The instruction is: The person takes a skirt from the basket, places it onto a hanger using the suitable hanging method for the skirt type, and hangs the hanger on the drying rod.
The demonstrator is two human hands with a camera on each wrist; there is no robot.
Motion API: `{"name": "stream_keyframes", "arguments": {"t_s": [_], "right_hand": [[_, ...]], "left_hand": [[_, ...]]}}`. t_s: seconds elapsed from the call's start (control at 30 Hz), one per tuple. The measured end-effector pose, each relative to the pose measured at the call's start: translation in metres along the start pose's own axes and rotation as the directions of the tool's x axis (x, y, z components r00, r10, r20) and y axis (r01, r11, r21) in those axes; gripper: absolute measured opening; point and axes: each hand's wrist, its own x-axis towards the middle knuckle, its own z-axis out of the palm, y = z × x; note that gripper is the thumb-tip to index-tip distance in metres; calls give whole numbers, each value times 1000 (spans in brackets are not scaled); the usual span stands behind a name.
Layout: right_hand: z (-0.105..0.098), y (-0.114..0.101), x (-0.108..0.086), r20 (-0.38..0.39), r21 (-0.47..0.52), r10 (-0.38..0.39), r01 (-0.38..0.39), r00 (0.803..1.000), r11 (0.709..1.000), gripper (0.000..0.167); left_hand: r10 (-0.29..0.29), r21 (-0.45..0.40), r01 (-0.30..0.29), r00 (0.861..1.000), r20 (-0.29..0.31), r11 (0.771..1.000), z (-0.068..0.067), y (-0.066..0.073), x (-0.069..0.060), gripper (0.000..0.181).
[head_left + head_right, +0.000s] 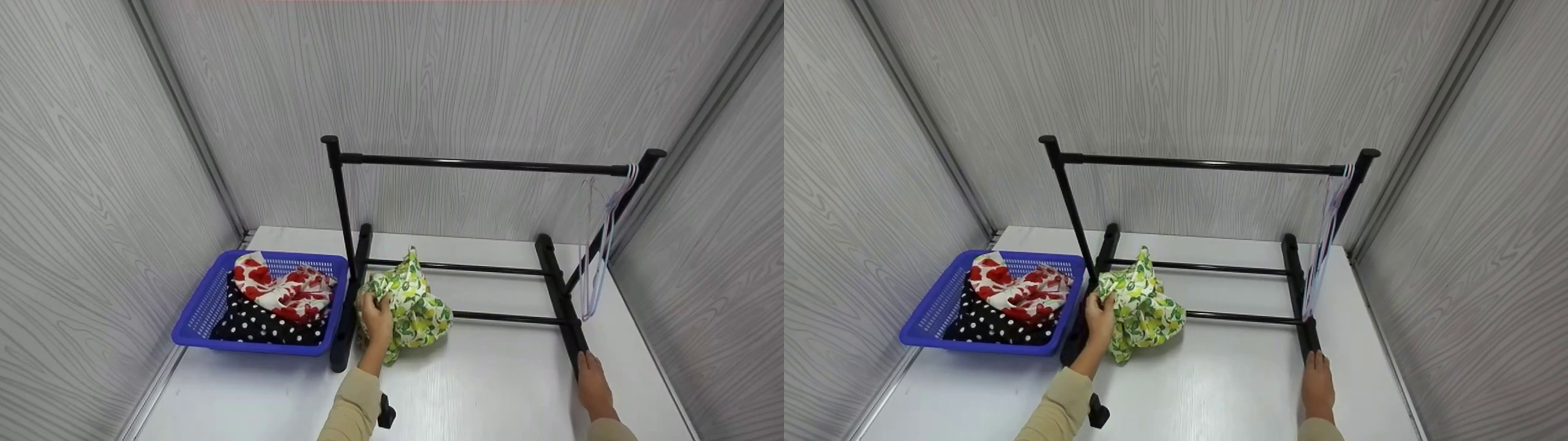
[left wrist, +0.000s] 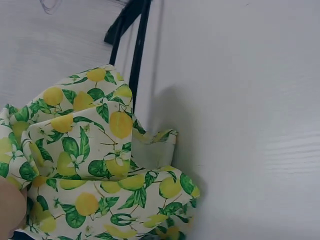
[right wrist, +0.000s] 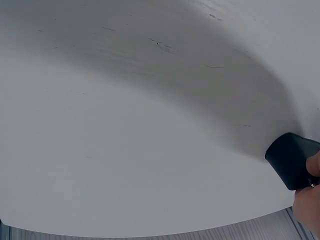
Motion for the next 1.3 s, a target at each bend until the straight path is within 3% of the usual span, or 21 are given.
{"name": "stream_keyframes", "arguments": {"t_s": [0.13, 0.23, 0.43, 0.67, 0.77, 0.83, 0.93, 1.0, 1.1, 1.17, 1.2, 1.3], "right_hand": [[-1, -1, 0, -19, 8, -3, 3, 1000, 1000, 38], [-1, -2, -1, -21, 12, -1, 1, 1000, 1000, 38], [-1, -4, 0, 15, 21, 17, -17, 1000, 1000, 40], [0, -6, -1, 12, 11, 28, -28, 1000, 1000, 41], [-1, -7, -1, 40, -6, 52, -51, 998, 999, 43], [-1, -7, -1, 47, -11, 69, -68, 997, 998, 43], [1, -9, -2, 5, -6, 72, -72, 997, 997, 40], [4, -11, -2, -55, -3, 45, -45, 997, 999, 38], [12, -20, -1, -179, 6, -28, 29, 983, 1000, 35], [19, -29, 0, -253, 35, -69, 80, 965, 996, 36], [22, -34, 1, -275, 55, -82, 101, 958, 993, 37], [31, -53, 4, -296, 138, -86, 132, 951, 982, 40]], "left_hand": [[-32, 23, 31, 998, 51, 999, 0, -13, -5, 18], [-98, 75, 92, 992, 80, 993, 0, -19, -8, 17], [-247, 130, 231, 961, 123, 964, -1, -24, -13, 29], [-255, 58, 250, 917, 308, 967, -5, -27, -15, 49], [-235, -5, 253, 907, 348, 968, -8, -29, -15, 48], [-216, -25, 238, 916, 338, 971, -11, -31, -15, 44], [-148, -23, 161, 946, 288, 987, -18, -35, -15, 36], [-58, -22, 65, 972, 226, 998, -23, -48, -15, 31], [7, 67, -16, 991, 131, 998, -31, -58, -17, 23], [0, 170, -13, 997, 75, 985, -34, -64, -19, 22], [-40, 245, 26, 998, 51, 969, -37, -58, -21, 23], [-104, 372, 93, 995, 9, 923, -39, -64, -27, 35]]}}
